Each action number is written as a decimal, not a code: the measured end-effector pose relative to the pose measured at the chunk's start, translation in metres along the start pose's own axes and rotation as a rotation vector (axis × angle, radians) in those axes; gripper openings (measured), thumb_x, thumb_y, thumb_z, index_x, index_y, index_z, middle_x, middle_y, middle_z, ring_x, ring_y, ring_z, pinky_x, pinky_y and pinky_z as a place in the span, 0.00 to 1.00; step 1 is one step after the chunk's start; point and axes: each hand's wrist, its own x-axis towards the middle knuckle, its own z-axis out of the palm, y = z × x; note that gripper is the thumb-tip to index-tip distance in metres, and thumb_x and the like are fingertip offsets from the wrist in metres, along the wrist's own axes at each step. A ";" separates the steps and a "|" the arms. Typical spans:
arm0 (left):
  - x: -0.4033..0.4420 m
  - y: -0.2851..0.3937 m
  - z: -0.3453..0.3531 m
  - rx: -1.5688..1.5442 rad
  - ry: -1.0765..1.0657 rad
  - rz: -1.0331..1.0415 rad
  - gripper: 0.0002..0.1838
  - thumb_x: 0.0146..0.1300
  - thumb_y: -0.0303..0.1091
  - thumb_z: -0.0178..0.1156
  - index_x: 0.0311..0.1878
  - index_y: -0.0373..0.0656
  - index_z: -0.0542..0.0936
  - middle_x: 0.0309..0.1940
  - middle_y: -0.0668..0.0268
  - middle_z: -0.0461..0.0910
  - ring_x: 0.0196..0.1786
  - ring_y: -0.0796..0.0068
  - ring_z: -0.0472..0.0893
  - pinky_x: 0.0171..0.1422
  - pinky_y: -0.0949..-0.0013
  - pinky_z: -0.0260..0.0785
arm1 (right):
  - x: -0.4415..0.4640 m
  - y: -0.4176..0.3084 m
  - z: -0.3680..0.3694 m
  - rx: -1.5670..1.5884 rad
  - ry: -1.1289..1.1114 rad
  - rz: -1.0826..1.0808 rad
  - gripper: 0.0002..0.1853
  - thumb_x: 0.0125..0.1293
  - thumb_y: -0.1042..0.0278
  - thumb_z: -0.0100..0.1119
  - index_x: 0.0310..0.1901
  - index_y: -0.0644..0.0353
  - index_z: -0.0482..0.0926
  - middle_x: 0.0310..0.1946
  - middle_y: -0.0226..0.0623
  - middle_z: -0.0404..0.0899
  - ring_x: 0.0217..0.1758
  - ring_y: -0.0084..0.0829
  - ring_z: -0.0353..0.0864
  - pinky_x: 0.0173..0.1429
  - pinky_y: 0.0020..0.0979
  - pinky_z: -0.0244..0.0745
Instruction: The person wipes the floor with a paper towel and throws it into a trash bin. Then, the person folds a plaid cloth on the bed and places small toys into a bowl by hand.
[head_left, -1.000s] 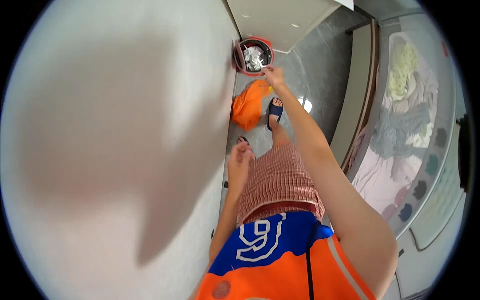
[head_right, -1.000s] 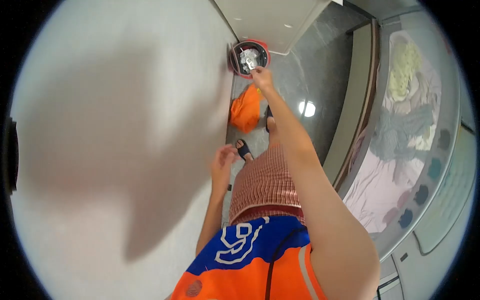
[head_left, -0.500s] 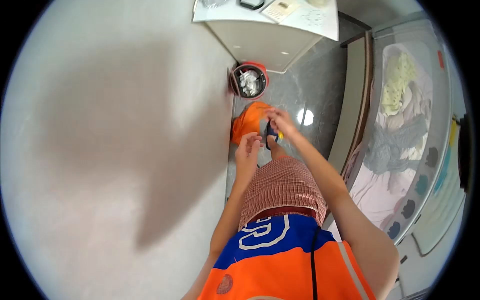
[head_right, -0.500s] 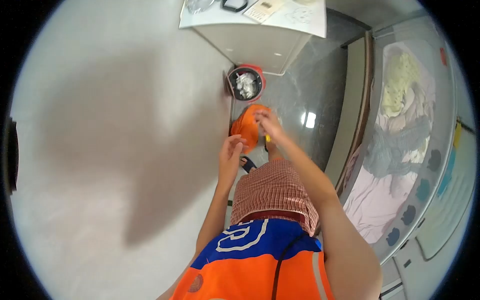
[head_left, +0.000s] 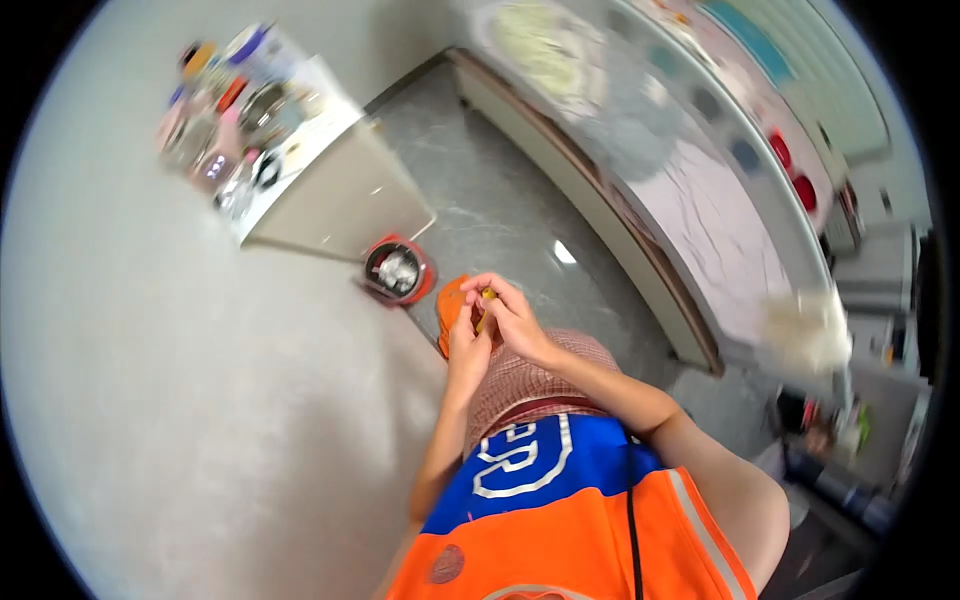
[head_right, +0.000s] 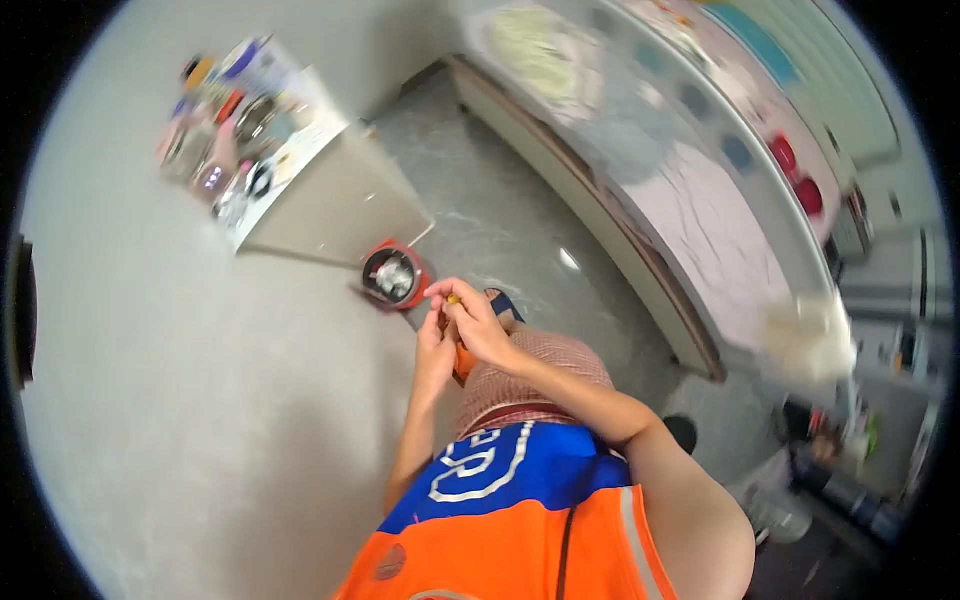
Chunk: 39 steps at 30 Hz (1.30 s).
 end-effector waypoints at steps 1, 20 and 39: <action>-0.010 -0.001 0.008 0.035 -0.089 -0.011 0.19 0.68 0.35 0.54 0.57 0.33 0.69 0.43 0.63 0.76 0.47 0.77 0.75 0.51 0.73 0.67 | -0.021 -0.003 -0.008 -0.062 0.054 -0.039 0.14 0.62 0.78 0.40 0.47 0.64 0.73 0.37 0.30 0.72 0.40 0.20 0.70 0.48 0.22 0.68; -0.235 0.012 0.344 0.262 -1.153 0.357 0.10 0.59 0.28 0.62 0.41 0.36 0.73 0.33 0.64 0.78 0.36 0.79 0.75 0.41 0.75 0.69 | -0.438 -0.082 -0.185 0.102 1.138 -0.450 0.13 0.65 0.77 0.54 0.50 0.68 0.74 0.43 0.35 0.76 0.48 0.21 0.76 0.52 0.21 0.72; -0.399 -0.042 0.647 0.402 -1.336 0.509 0.19 0.62 0.29 0.56 0.56 0.38 0.68 0.33 0.56 0.78 0.32 0.67 0.78 0.38 0.67 0.70 | -0.710 -0.163 -0.455 -0.250 0.892 -0.189 0.18 0.60 0.82 0.57 0.51 0.63 0.67 0.37 0.35 0.78 0.39 0.19 0.78 0.45 0.20 0.73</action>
